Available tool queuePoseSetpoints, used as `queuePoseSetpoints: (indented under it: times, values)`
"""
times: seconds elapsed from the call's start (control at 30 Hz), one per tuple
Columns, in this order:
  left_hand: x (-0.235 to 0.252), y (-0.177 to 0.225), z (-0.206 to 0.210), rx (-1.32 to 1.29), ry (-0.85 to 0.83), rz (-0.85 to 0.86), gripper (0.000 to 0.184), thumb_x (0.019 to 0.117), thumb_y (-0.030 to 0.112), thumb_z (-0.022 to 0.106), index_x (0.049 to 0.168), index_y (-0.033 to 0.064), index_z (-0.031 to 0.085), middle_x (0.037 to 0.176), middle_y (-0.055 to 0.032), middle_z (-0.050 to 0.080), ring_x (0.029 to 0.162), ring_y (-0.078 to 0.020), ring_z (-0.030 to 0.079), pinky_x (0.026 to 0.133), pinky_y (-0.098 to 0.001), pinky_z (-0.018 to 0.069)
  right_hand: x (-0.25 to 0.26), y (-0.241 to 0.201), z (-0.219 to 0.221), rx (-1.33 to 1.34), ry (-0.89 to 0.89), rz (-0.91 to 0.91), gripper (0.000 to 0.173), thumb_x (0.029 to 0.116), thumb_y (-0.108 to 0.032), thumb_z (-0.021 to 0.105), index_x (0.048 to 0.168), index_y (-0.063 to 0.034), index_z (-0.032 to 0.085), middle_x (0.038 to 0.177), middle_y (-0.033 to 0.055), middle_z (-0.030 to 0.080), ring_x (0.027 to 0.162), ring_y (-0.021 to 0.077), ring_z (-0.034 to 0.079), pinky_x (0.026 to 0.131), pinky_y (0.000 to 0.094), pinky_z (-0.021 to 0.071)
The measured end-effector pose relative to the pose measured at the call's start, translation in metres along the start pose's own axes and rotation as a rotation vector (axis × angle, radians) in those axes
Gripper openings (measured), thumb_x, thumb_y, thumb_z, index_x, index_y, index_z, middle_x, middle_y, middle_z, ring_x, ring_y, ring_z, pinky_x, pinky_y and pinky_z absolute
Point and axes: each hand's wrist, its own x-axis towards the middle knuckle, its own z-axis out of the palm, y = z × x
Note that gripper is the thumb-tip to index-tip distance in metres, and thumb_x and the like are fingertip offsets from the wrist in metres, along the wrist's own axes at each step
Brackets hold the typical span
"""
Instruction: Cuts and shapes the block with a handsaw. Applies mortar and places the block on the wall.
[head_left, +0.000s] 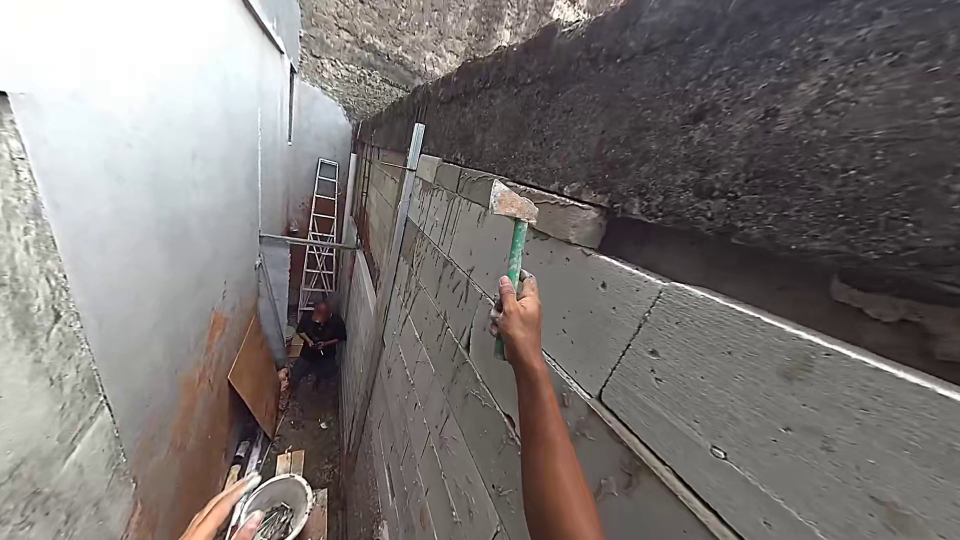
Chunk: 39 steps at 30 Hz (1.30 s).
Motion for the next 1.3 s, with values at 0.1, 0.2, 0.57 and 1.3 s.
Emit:
queuePoseSetpoints:
  times: [0.1,0.2,0.57,1.3]
  values:
    - [0.141,0.052,0.051,0.047,0.022,0.275,0.050,0.0976,0.034,0.053,0.140,0.0090,0.062,0.148,-0.0081,0.058,0.139,-0.0262,0.052,0.115,-0.0489,0.0414,0.008,0.004,0.005,0.088,0.004,-0.032,0.042,0.1107,-0.028,0.046,0.150,-0.0144,0.042,0.069,0.0045,0.049,0.045,0.0139,0.046,0.041,0.0298,0.0445]
    - [0.260,0.149,0.099,0.009,-0.171,0.467,0.049,0.1027,0.017,0.050,0.150,0.0074,0.051,0.160,-0.0097,0.044,0.147,-0.0231,0.042,0.121,-0.0412,0.0351,0.011,0.005,0.008,0.082,0.035,-0.084,0.045,0.1098,-0.024,0.048,0.152,-0.0095,0.042,0.069,0.0049,0.051,0.045,0.0139,0.047,0.040,0.0307,0.0458]
    - [0.412,0.339,0.225,-0.380,-0.217,0.706,0.057,0.1095,0.022,0.042,0.163,0.0076,0.027,0.170,-0.0112,0.024,0.154,-0.0260,0.030,0.125,-0.0474,0.0257,0.017,-0.021,0.000,0.060,0.072,-0.113,0.043,0.1089,-0.017,0.046,0.149,-0.0004,0.043,0.069,0.0025,0.049,0.044,0.0100,0.044,0.036,0.0254,0.0411]
    - [0.424,0.349,0.253,-0.105,-0.126,0.695,0.060,0.1100,0.049,0.026,0.159,0.0166,0.039,0.170,-0.0023,0.028,0.157,-0.0233,0.024,0.123,-0.0618,0.0172,0.026,0.006,-0.017,0.096,0.191,0.006,0.045,0.1109,-0.019,0.044,0.153,-0.0040,0.039,0.064,0.0017,0.045,0.040,0.0096,0.041,0.033,0.0252,0.0387]
